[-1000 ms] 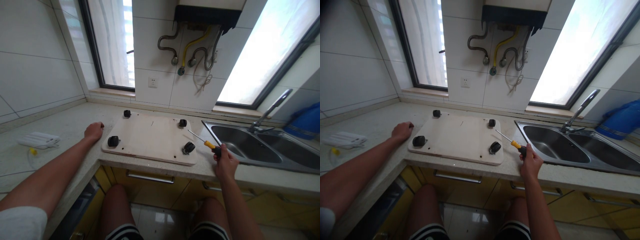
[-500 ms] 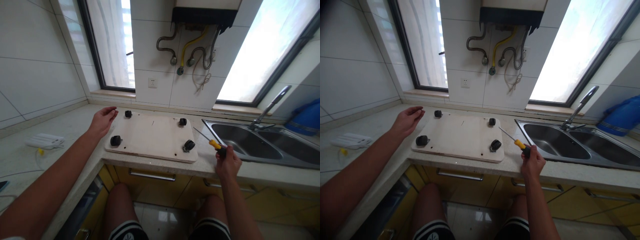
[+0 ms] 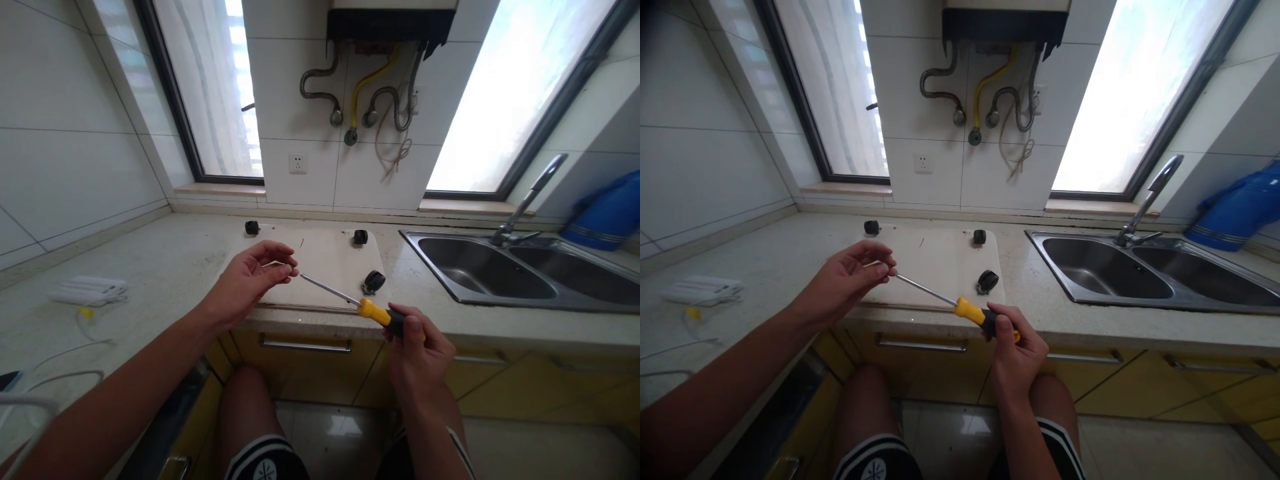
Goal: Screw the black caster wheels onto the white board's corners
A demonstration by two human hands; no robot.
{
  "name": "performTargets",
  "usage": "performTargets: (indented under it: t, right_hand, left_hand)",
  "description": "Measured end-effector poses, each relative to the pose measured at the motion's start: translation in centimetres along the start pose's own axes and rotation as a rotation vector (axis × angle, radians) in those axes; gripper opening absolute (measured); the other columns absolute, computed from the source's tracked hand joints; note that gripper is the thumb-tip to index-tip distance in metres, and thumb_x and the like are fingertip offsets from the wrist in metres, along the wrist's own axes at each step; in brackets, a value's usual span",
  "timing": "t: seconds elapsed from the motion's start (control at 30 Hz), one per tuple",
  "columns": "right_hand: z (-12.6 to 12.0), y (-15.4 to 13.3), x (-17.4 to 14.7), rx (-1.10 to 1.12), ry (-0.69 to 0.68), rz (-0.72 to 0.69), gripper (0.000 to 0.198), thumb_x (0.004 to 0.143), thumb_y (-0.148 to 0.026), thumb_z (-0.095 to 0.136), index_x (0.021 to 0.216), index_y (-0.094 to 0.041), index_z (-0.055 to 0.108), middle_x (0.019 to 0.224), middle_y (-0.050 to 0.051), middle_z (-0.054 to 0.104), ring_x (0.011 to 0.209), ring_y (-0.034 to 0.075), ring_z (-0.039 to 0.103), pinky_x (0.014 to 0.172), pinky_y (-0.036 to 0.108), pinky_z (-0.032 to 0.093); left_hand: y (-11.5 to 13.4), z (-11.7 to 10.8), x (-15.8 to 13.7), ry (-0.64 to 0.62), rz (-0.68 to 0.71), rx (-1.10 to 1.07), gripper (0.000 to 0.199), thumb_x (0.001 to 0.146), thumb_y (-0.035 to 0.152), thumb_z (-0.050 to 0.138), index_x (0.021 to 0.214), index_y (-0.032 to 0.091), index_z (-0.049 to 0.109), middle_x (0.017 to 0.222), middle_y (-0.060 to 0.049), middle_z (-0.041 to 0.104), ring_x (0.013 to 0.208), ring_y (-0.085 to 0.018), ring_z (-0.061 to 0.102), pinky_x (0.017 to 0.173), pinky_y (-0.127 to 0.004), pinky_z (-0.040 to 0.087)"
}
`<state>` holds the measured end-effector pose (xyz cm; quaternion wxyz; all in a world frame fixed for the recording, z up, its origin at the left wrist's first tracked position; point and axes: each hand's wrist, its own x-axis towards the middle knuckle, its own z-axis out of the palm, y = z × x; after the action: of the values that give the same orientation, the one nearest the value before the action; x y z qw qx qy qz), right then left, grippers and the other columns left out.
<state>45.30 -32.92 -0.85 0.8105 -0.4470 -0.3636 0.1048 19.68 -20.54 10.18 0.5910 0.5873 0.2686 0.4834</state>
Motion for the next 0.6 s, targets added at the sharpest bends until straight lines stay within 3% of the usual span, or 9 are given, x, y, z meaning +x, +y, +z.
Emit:
performTargets:
  t: [0.3,0.6]
  right_hand:
    - [0.0,-0.9,-0.8,-0.107,0.009,-0.036,0.036,0.101,-0.055,0.077,0.095,-0.021,0.089,0.072,0.002,0.073,0.056,0.011,0.06,0.052,0.023,0.045]
    - [-0.3,-1.1,-1.3,-0.081,0.05,-0.001,0.037,0.099,-0.056,0.078,0.092,-0.021,0.089,0.074,0.003,0.072,0.056,0.011,0.06,0.05,0.021,0.044]
  left_hand:
    - [-0.4,0.2,-0.6,-0.095,0.091,0.115,0.034,0.079,0.035,0.101,0.104,0.022,0.083,0.102,-0.008,0.084,0.101,-0.026,0.082,0.088,-0.037,0.07]
    - [-0.4,0.4,-0.8,-0.117,0.115,0.141,0.032,0.078,0.033,0.101,0.103,0.022,0.083,0.1,-0.008,0.084,0.099,-0.026,0.083,0.092,-0.04,0.071]
